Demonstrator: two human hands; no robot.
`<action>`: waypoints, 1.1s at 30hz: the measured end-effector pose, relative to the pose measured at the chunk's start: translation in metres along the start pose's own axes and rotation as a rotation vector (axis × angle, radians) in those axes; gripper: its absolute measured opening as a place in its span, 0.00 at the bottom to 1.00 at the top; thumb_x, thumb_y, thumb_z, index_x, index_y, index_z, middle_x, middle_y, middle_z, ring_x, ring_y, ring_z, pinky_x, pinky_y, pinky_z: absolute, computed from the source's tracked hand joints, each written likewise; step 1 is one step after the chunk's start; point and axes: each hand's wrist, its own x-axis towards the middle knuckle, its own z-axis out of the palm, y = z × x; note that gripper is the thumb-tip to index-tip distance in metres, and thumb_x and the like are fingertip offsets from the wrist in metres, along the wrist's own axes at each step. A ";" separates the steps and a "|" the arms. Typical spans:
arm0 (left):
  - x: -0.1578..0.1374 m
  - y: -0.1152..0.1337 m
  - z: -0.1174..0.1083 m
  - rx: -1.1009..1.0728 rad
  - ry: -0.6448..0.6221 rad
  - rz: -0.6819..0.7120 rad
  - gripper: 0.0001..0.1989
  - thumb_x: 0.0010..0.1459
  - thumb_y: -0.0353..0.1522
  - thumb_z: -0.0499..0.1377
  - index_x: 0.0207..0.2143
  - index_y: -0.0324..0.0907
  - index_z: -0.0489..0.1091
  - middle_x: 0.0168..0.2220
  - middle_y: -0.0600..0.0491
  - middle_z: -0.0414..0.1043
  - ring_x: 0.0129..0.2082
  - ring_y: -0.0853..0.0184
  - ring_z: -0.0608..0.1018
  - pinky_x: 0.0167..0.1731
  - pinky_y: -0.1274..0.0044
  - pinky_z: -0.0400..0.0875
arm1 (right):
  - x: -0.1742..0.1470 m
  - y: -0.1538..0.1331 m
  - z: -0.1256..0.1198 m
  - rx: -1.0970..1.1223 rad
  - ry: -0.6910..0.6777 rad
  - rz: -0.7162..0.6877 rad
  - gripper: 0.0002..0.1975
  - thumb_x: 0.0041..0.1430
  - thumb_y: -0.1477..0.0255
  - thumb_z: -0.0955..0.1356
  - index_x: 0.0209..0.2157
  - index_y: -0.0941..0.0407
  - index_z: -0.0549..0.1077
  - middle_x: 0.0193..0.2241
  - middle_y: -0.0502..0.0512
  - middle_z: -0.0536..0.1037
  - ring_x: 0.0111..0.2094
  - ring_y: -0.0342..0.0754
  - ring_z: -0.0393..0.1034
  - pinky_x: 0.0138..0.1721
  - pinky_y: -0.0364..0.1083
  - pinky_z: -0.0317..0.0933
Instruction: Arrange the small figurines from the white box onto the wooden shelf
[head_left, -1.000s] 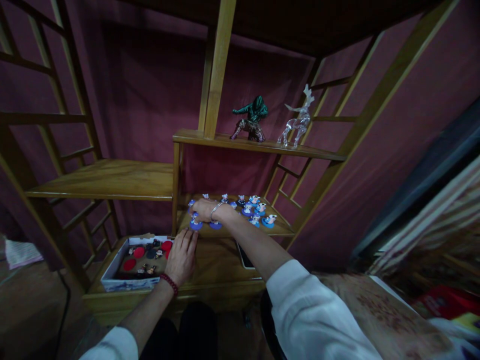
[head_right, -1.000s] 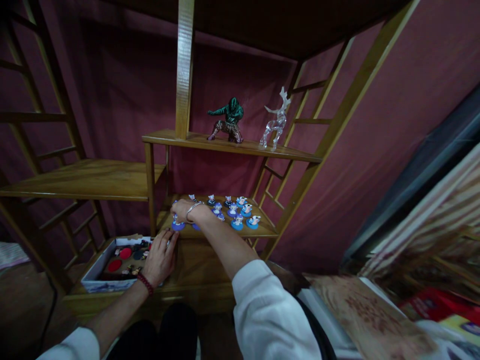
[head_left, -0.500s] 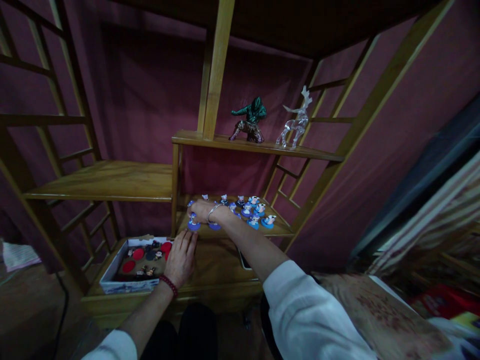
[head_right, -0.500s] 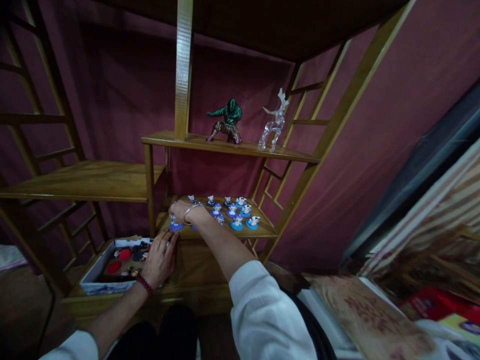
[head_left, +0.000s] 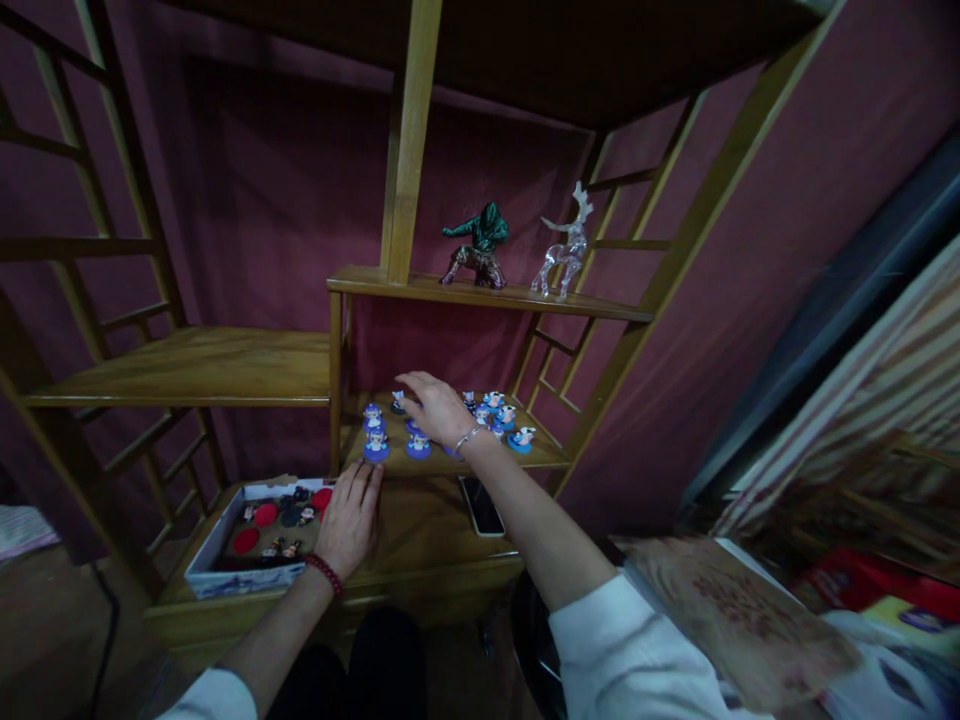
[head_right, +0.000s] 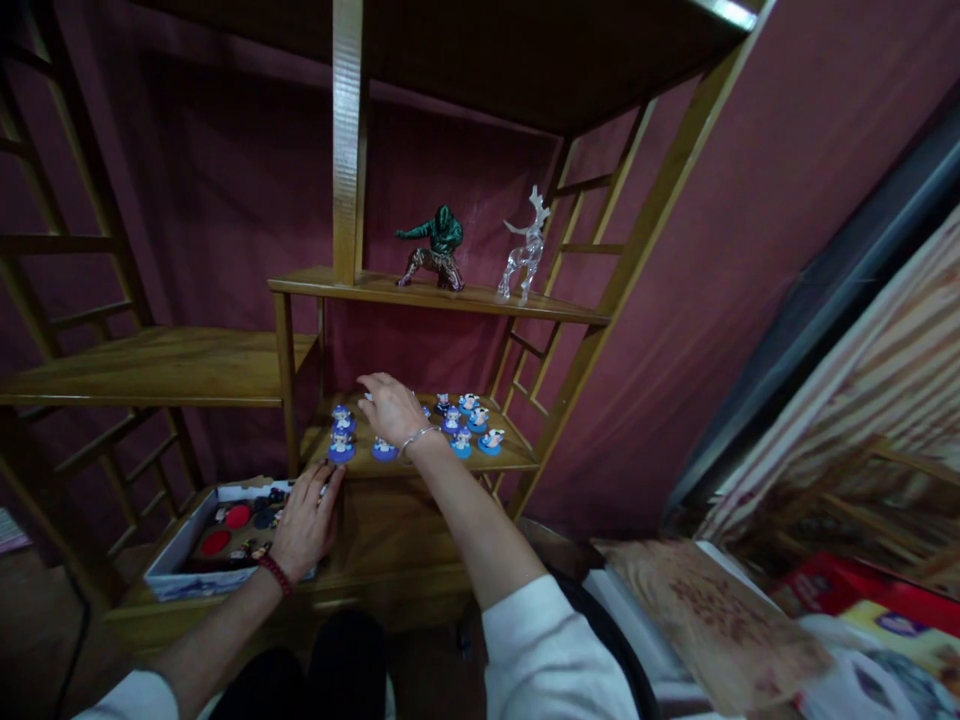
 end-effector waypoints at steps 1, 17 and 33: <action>0.000 0.001 -0.001 -0.011 0.002 -0.004 0.32 0.47 0.21 0.48 0.57 0.35 0.48 0.51 0.40 0.58 0.56 0.55 0.55 0.51 0.62 0.57 | -0.010 0.000 -0.002 0.039 0.078 0.028 0.18 0.56 0.73 0.59 0.49 0.60 0.62 0.48 0.59 0.66 0.48 0.45 0.60 0.49 0.42 0.53; 0.024 0.061 0.010 -0.091 0.015 0.111 0.29 0.49 0.23 0.46 0.56 0.31 0.48 0.56 0.37 0.52 0.59 0.56 0.48 0.50 0.60 0.56 | -0.107 0.001 0.054 0.304 0.311 0.402 0.20 0.55 0.79 0.56 0.49 0.60 0.63 0.44 0.60 0.71 0.47 0.47 0.64 0.49 0.49 0.58; 0.032 0.054 0.024 0.092 -0.131 0.114 0.25 0.53 0.31 0.48 0.54 0.34 0.55 0.56 0.43 0.54 0.58 0.59 0.52 0.51 0.65 0.51 | -0.048 0.047 0.033 0.189 0.250 0.182 0.18 0.51 0.79 0.59 0.45 0.62 0.66 0.44 0.60 0.71 0.45 0.45 0.64 0.49 0.44 0.57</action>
